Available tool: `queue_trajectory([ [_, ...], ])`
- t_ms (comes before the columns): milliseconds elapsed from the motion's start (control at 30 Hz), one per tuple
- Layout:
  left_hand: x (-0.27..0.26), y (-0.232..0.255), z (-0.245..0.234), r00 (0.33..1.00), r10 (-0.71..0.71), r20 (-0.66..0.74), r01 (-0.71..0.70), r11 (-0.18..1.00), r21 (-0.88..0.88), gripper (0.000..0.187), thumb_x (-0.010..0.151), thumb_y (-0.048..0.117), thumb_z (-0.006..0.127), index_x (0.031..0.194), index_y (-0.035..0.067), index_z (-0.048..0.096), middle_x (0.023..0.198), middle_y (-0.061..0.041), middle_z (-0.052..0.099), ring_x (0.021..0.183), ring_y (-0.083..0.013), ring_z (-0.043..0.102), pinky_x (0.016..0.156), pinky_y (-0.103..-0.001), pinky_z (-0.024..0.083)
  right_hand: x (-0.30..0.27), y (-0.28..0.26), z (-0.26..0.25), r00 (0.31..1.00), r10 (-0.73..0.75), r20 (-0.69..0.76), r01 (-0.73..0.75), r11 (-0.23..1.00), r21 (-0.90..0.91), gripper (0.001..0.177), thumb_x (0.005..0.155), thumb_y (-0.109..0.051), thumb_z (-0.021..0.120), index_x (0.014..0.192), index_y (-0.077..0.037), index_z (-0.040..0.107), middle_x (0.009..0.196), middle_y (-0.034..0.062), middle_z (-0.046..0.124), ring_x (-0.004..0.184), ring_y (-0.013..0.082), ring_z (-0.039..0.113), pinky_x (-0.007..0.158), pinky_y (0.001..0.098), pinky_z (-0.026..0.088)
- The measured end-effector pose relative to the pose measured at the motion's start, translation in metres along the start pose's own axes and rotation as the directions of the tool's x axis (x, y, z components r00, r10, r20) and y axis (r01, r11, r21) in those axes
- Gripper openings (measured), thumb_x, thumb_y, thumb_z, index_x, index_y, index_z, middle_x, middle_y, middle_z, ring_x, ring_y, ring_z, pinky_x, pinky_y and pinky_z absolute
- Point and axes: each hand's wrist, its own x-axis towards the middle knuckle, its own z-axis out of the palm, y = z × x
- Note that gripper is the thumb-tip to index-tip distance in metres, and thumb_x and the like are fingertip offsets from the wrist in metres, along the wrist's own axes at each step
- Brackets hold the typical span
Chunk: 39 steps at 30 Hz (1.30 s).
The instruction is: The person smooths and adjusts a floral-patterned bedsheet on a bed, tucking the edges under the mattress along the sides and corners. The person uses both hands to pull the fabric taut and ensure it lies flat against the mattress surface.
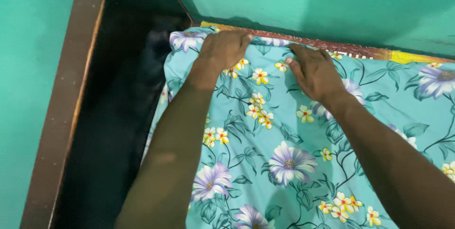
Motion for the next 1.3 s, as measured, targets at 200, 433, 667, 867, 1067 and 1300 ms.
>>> queue_trajectory([
  [200, 0.03, -0.011, 0.024, 0.975, -0.058, -0.216, 0.082, 0.992, 0.1, 0.012, 0.091, 0.019, 0.063, 0.094, 0.015, 0.074, 0.112, -0.008, 0.067, 0.112, -0.0317, 0.065, 0.091, -0.049, 0.051, -0.008, -0.006, -0.001, 1.0, 0.007, 0.024, -0.007, 1.0, -0.029, 0.05, 0.11, -0.034, 0.045, 0.148, -0.003, 0.047, 0.142, 0.0205, 0.058, 0.137, 0.0377, 0.05, 0.116, 0.0639, 0.027],
  [433, 0.03, -0.006, 0.037, 0.916, 0.027, -0.401, 0.012, 0.995, 0.094, 0.026, 0.098, 0.028, 0.059, 0.112, 0.008, 0.068, 0.106, -0.01, 0.069, 0.107, -0.0338, 0.065, 0.089, -0.049, 0.052, -0.011, -0.005, 0.008, 0.999, 0.024, -0.047, -0.026, 0.999, -0.04, 0.054, 0.105, -0.033, 0.05, 0.152, -0.007, 0.046, 0.146, 0.0248, 0.048, 0.136, 0.043, 0.039, 0.114, 0.0575, 0.025],
  [667, 0.009, -0.016, 0.005, 0.902, 0.306, -0.305, -0.208, 0.926, 0.314, 0.048, 0.092, 0.053, 0.051, 0.099, 0.013, 0.076, 0.099, -0.013, 0.074, 0.096, -0.0379, 0.069, 0.079, -0.069, 0.048, -0.003, 0.001, -0.004, 0.995, 0.088, 0.038, -0.084, 0.99, -0.116, 0.046, 0.11, -0.039, 0.049, 0.135, -0.003, 0.061, 0.124, 0.0245, 0.064, 0.115, 0.0436, 0.058, 0.099, 0.0567, 0.044],
  [867, 0.001, -0.019, -0.053, 0.942, -0.078, 0.325, 0.032, 0.989, 0.145, 0.074, 0.091, 0.078, 0.046, 0.112, 0.014, 0.079, 0.119, -0.014, 0.074, 0.119, -0.0347, 0.065, 0.107, -0.049, 0.047, 0.015, 0.004, -0.048, 0.882, 0.262, 0.393, -0.172, 0.953, -0.25, 0.071, 0.097, -0.066, 0.048, 0.126, -0.004, 0.065, 0.099, 0.0303, 0.071, 0.096, 0.0462, 0.07, 0.087, 0.0549, 0.054],
  [1067, 0.014, -0.023, -0.059, 0.863, -0.306, 0.402, 0.231, 0.947, 0.225, 0.08, 0.085, 0.081, 0.049, 0.124, 0.016, 0.074, 0.136, -0.016, 0.064, 0.128, -0.036, 0.058, 0.106, -0.047, 0.046, -0.006, 0.056, -0.046, 0.891, 0.288, 0.351, -0.163, 0.924, -0.345, 0.065, 0.103, -0.065, 0.044, 0.127, -0.008, 0.066, 0.103, 0.0258, 0.073, 0.101, 0.0444, 0.07, 0.088, 0.0538, 0.054],
  [1300, 0.016, -0.041, -0.031, 0.992, -0.092, 0.09, 0.052, 0.926, 0.374, 0.074, 0.105, 0.065, 0.039, 0.101, 0.002, 0.078, 0.099, -0.024, 0.073, 0.099, -0.0409, 0.069, 0.087, -0.051, 0.053, -0.046, 0.102, -0.022, 0.995, 0.088, -0.053, -0.101, 0.941, -0.323, 0.035, 0.116, -0.043, 0.062, 0.112, -0.008, 0.066, 0.109, 0.0135, 0.07, 0.105, 0.0335, 0.063, 0.097, 0.0472, 0.049],
])
